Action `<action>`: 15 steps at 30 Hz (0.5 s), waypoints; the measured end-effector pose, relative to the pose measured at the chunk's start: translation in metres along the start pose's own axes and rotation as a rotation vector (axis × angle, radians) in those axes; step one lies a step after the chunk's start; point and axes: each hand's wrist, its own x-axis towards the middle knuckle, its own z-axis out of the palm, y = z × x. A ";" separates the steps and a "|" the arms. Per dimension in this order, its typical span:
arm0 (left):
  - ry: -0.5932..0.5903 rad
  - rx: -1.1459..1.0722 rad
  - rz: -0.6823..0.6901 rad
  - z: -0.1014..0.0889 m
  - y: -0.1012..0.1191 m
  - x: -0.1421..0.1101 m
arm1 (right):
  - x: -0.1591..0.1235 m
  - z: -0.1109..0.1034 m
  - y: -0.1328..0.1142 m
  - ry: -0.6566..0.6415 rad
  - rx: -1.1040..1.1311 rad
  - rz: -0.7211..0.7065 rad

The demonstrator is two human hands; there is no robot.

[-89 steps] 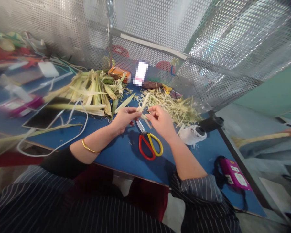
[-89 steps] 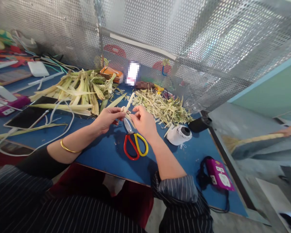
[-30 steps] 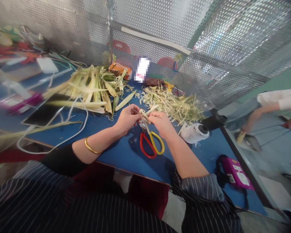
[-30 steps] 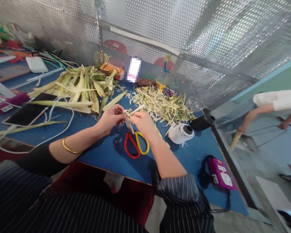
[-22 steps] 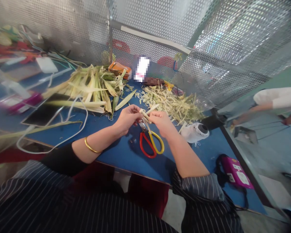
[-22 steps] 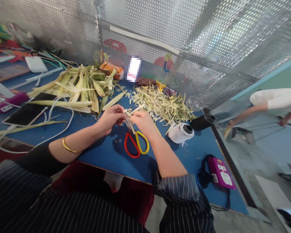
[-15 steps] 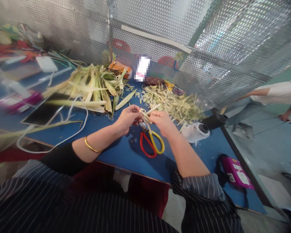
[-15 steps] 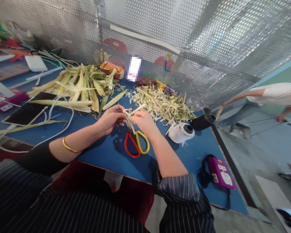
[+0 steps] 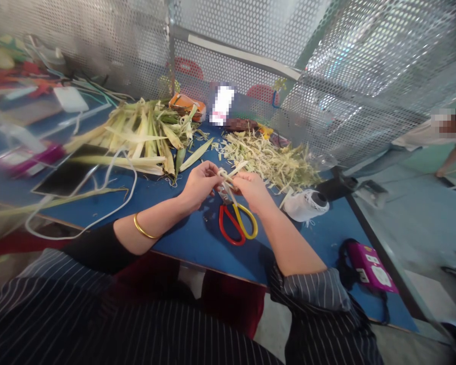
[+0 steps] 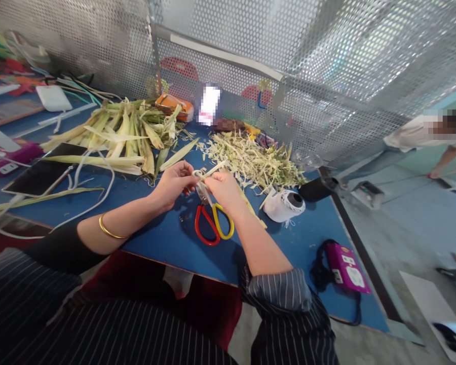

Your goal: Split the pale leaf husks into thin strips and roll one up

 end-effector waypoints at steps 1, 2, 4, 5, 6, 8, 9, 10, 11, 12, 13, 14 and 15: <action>0.012 0.013 0.004 -0.001 0.000 0.001 | 0.000 0.001 0.000 0.003 -0.011 -0.010; 0.025 0.032 0.023 -0.002 0.000 0.002 | -0.001 0.002 0.000 0.006 -0.030 -0.029; 0.036 0.079 0.073 -0.003 -0.001 0.003 | -0.002 0.002 -0.002 0.017 -0.080 -0.081; 0.026 0.100 0.088 -0.004 -0.001 0.004 | -0.002 0.001 -0.003 0.025 -0.110 -0.114; 0.003 0.116 0.097 -0.004 -0.001 0.004 | -0.003 0.000 -0.004 0.037 -0.146 -0.146; -0.056 0.129 0.085 -0.005 -0.002 0.004 | -0.003 -0.003 -0.005 0.076 -0.240 -0.205; -0.079 0.119 0.061 -0.005 -0.001 0.005 | -0.004 -0.004 -0.006 0.101 -0.294 -0.230; -0.089 0.098 0.022 -0.005 -0.001 0.005 | -0.004 -0.005 -0.007 0.125 -0.347 -0.248; -0.091 0.069 -0.031 -0.004 0.000 0.005 | -0.004 -0.005 -0.008 0.145 -0.393 -0.260; -0.087 0.038 -0.091 -0.005 0.001 0.005 | -0.005 -0.006 -0.009 0.157 -0.429 -0.269; -0.094 0.012 -0.147 -0.005 0.002 0.004 | -0.005 -0.005 -0.009 0.163 -0.454 -0.279; -0.114 -0.005 -0.189 -0.005 0.004 0.004 | -0.005 -0.005 -0.010 0.166 -0.471 -0.288; -0.140 -0.008 -0.210 -0.005 0.005 0.003 | -0.005 -0.004 -0.010 0.168 -0.483 -0.292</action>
